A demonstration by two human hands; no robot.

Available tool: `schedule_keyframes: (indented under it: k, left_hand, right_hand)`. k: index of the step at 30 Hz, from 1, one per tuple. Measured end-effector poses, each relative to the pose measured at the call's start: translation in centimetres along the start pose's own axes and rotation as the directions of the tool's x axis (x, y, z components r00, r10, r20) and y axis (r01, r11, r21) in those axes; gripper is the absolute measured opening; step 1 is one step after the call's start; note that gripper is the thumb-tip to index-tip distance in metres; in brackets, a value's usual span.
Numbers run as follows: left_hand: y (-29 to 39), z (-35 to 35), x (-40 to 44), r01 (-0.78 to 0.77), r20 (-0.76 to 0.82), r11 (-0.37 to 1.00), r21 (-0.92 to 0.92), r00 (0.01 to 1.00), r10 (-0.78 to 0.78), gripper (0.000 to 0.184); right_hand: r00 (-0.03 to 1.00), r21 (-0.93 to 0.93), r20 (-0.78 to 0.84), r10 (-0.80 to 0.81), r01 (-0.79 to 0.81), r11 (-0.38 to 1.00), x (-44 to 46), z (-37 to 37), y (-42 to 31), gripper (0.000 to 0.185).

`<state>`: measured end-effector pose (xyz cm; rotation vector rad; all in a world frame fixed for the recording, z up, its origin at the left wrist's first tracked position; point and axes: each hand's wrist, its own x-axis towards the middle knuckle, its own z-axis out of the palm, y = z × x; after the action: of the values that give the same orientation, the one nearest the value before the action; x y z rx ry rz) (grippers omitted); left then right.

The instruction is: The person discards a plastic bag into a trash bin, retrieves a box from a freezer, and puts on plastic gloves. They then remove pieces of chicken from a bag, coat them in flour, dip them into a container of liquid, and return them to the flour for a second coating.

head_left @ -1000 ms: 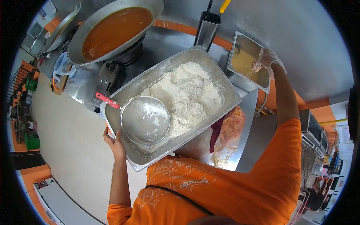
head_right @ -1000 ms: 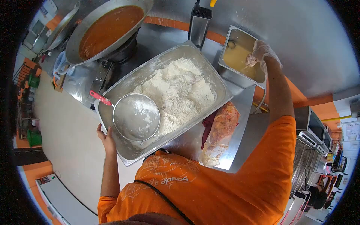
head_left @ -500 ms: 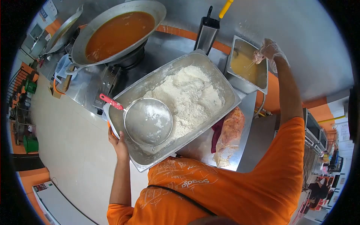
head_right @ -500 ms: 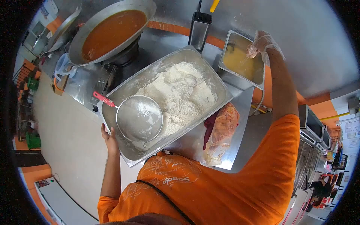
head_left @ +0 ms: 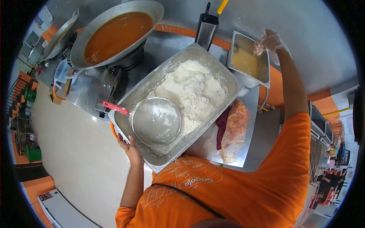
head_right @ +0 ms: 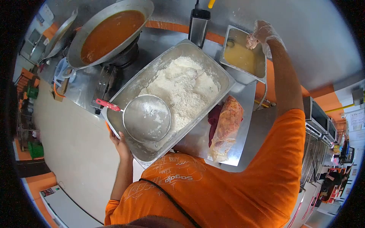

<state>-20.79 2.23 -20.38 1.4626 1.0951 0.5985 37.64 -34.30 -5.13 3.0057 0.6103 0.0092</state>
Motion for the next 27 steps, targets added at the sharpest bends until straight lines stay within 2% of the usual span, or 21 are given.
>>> schedule_keyframes:
  k: [4, 7, 9, 10, 12, 19, 21, 27]
  left_hand:
    - [0.5, 0.6, 0.0, 0.018, 0.047, 0.998, -0.066, 0.999, -0.015, 0.059]
    - [0.2, 0.7, 0.2, -0.008, 0.018, 0.997, -0.077, 1.0, 0.009, 0.055]
    - [-0.1, 0.6, 0.0, 0.01, 0.007, 0.997, -0.071, 1.0, -0.01, 0.055]
    - [-0.1, 0.6, 0.1, 0.009, 0.007, 0.997, -0.073, 1.0, -0.009, 0.055]
    - [-0.2, 0.5, 0.1, 0.016, 0.003, 0.998, -0.064, 1.0, -0.016, 0.055]
    - [0.3, 0.8, 0.0, 0.028, -0.02, 0.997, -0.069, 0.999, -0.029, 0.055]
    - [0.8, 0.8, -0.2, 0.051, 0.013, 0.994, -0.1, 0.999, -0.05, 0.056]
    - [0.7, 0.9, -0.1, 0.026, -0.006, 0.998, -0.055, 1.0, -0.026, 0.055]
  right_hand:
    - [0.999, 0.057, 0.035, 0.021, -0.023, 0.998, -0.2, 0.0, -0.1, 0.036]
    - [0.999, 0.063, -0.038, -0.017, 0.019, 0.998, -0.8, -0.4, -1.0, 0.026]
    - [0.997, 0.23, 0.043, 0.061, -0.07, 0.971, -2.3, -0.7, -1.6, 0.024]
    - [0.997, 0.23, 0.041, 0.062, -0.069, 0.971, -1.9, -0.1, -0.8, 0.024]
    - [0.989, 0.099, -0.143, -0.04, 0.055, 0.994, -1.3, 1.3, 0.5, 0.024]
    - [0.987, 0.069, -0.159, -0.032, 0.043, 0.997, -0.8, 2.0, 1.1, 0.022]
    - [0.977, -0.032, -0.206, -0.061, 0.055, 0.998, -0.6, 2.4, 1.2, 0.02]
    - [0.969, 0.104, -0.205, -0.14, 0.164, 0.981, -2.6, 1.8, -1.7, 0.013]
